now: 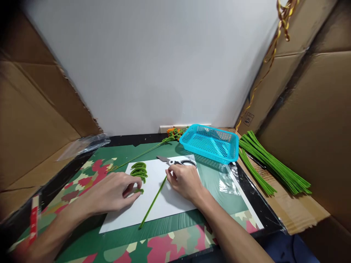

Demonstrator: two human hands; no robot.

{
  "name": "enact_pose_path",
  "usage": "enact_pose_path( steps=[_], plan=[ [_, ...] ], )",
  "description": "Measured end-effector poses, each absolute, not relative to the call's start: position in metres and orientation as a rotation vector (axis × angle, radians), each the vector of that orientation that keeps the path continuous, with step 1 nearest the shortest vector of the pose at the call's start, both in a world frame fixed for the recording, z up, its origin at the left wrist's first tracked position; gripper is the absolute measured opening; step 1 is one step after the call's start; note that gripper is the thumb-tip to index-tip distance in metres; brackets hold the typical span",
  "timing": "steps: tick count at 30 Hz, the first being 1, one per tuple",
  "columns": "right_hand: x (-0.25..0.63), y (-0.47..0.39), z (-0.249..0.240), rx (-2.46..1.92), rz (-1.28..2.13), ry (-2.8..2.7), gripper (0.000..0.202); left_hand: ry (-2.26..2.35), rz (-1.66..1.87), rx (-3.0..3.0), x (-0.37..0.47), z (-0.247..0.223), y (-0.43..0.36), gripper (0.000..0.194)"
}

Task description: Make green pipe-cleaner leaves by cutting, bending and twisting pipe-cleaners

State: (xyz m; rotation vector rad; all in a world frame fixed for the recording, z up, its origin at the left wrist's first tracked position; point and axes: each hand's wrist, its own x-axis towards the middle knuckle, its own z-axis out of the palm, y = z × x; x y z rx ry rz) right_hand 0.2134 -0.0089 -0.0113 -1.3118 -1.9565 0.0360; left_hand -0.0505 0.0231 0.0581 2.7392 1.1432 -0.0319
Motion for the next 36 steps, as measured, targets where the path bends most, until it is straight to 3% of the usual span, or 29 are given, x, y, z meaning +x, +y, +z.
enact_pose_path(
  steps=[9, 16, 19, 21, 23, 27, 31, 36],
  plan=[
    [0.217, 0.002, -0.005, -1.325, -0.102, -2.009, 0.024, 0.952, 0.305, 2.914, -0.054, 0.041, 0.034, 0.026],
    [0.269, -0.014, 0.019, -1.044, -0.506, -1.456, 0.029, 0.569, 0.367, 3.022, -0.028, 0.034, 0.009, 0.026],
    [0.316, -0.030, 0.025, -1.325, -0.562, -1.185, 0.038, 0.481, 0.391, 2.986, -0.021, 0.028, 0.002, 0.028],
    [0.348, -0.040, 0.024, -1.745, -0.441, -1.129, 0.044, 0.476, 0.392, 2.931, -0.018, 0.025, -0.002, 0.029],
    [0.375, -0.049, 0.020, -2.074, -0.319, -1.144, 0.038, 0.498, 0.403, 2.842, -0.016, 0.025, -0.006, 0.029],
    [0.408, -0.062, 0.003, -2.285, -0.250, -1.218, 0.013, 0.483, 0.451, 2.655, -0.012, 0.029, -0.015, 0.028],
    [0.417, -0.063, -0.013, -2.389, -0.238, -1.317, 0.008, 0.366, 0.465, 2.644, -0.010, 0.032, -0.020, 0.034],
    [0.419, -0.059, -0.013, -2.466, -0.259, -1.322, 0.011, 0.309, 0.525, 2.709, -0.011, 0.026, -0.021, 0.056]
  ],
)
